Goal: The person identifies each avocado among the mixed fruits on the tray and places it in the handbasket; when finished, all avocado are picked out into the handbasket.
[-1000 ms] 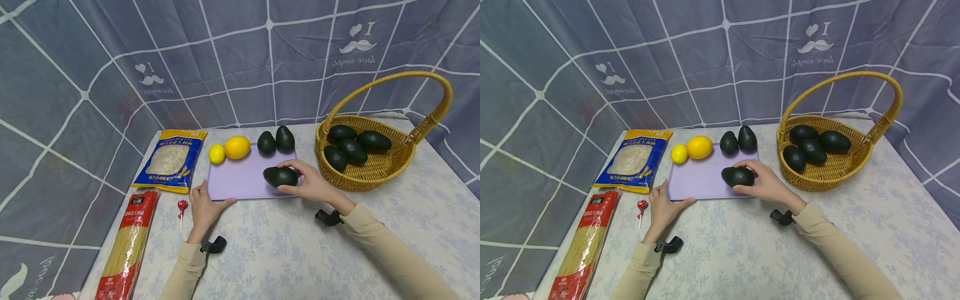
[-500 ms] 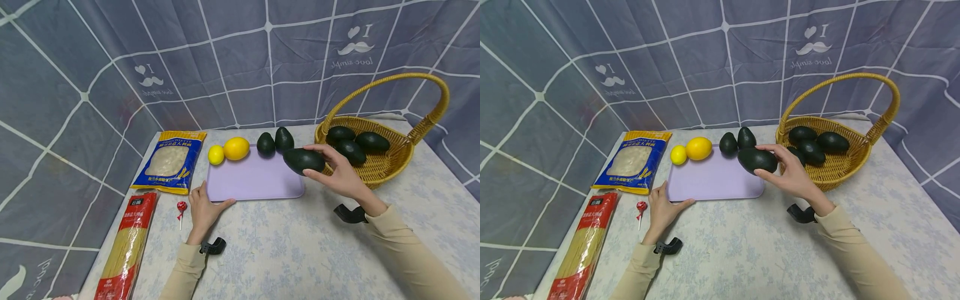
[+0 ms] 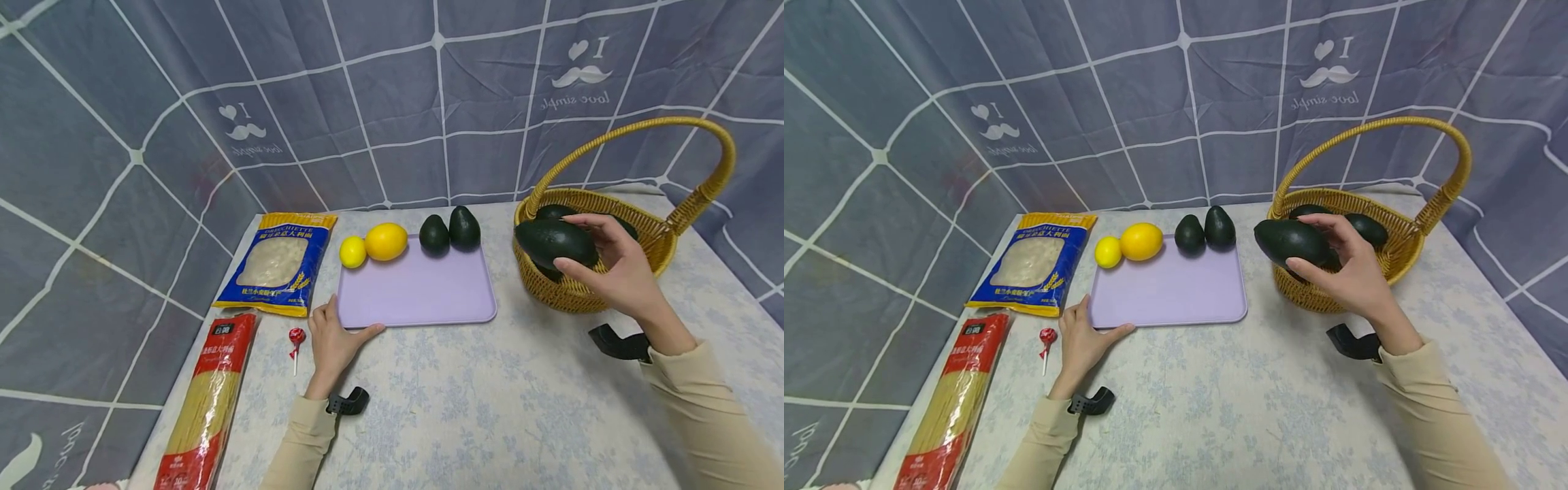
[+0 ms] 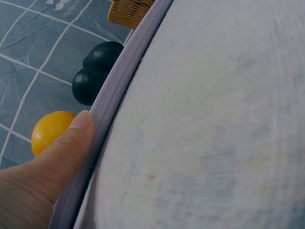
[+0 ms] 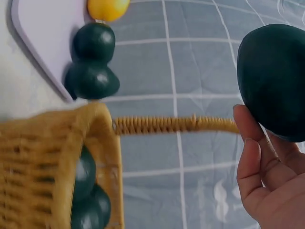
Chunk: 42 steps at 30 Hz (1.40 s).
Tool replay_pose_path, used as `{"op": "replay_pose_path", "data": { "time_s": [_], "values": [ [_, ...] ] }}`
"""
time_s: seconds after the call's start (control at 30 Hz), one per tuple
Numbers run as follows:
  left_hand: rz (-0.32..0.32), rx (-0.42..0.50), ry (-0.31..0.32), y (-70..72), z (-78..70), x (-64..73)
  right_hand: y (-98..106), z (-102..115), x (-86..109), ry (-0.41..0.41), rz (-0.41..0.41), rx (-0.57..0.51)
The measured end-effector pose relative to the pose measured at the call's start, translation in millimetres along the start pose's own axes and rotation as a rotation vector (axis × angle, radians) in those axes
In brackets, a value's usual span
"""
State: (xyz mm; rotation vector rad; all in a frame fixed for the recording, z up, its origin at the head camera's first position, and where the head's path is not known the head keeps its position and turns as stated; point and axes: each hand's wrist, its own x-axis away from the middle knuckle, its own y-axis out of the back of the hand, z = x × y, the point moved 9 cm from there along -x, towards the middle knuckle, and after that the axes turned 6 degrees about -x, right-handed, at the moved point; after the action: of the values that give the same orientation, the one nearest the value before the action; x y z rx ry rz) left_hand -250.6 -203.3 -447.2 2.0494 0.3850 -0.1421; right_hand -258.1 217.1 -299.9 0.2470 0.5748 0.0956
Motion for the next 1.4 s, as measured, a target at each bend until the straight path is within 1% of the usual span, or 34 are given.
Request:
{"op": "replay_pose_path", "data": {
  "time_s": [0.1,0.23,0.47,0.53,0.73,0.8,0.93,1.0,1.1,1.27,1.4],
  "values": [
    [-0.002,0.002,0.000,-0.3,0.2,-0.7,13.0,0.9,1.6,0.011,-0.025,-0.066],
    [0.001,0.002,0.000,-1.5,1.2,-0.8,30.4,-0.4,4.6,0.002,-0.046,-0.095],
    [0.008,0.003,0.006,-1.1,1.5,-0.7,59.7,-13.0,6.1,-0.093,-0.055,0.084],
    [0.008,0.007,0.007,-1.1,1.5,-1.0,67.3,-19.1,5.8,-0.126,-0.055,0.116],
    [0.002,0.004,0.007,-0.9,1.7,-1.2,84.0,-39.5,4.0,-0.242,-0.028,0.217],
    [0.000,0.003,0.005,-0.7,1.4,-1.3,89.0,-46.8,3.2,-0.283,-0.022,0.232],
    [-0.001,0.009,0.006,-0.2,1.1,-0.9,100.2,-63.3,3.0,-0.393,-0.006,0.326],
    [0.000,0.013,0.008,-0.1,1.1,-0.6,104.8,-70.4,2.1,-0.435,0.010,0.378],
    [0.002,0.012,0.006,-0.4,0.8,-0.7,109.1,-79.3,-1.6,-0.473,0.047,0.429],
    [0.002,0.010,0.006,-0.4,0.9,-0.8,111.0,-93.1,-6.8,-0.520,0.140,0.458],
    [0.002,0.013,0.006,-0.2,0.7,-0.9,112.2,-100.8,-8.0,-0.555,0.195,0.478]
  ]
}}
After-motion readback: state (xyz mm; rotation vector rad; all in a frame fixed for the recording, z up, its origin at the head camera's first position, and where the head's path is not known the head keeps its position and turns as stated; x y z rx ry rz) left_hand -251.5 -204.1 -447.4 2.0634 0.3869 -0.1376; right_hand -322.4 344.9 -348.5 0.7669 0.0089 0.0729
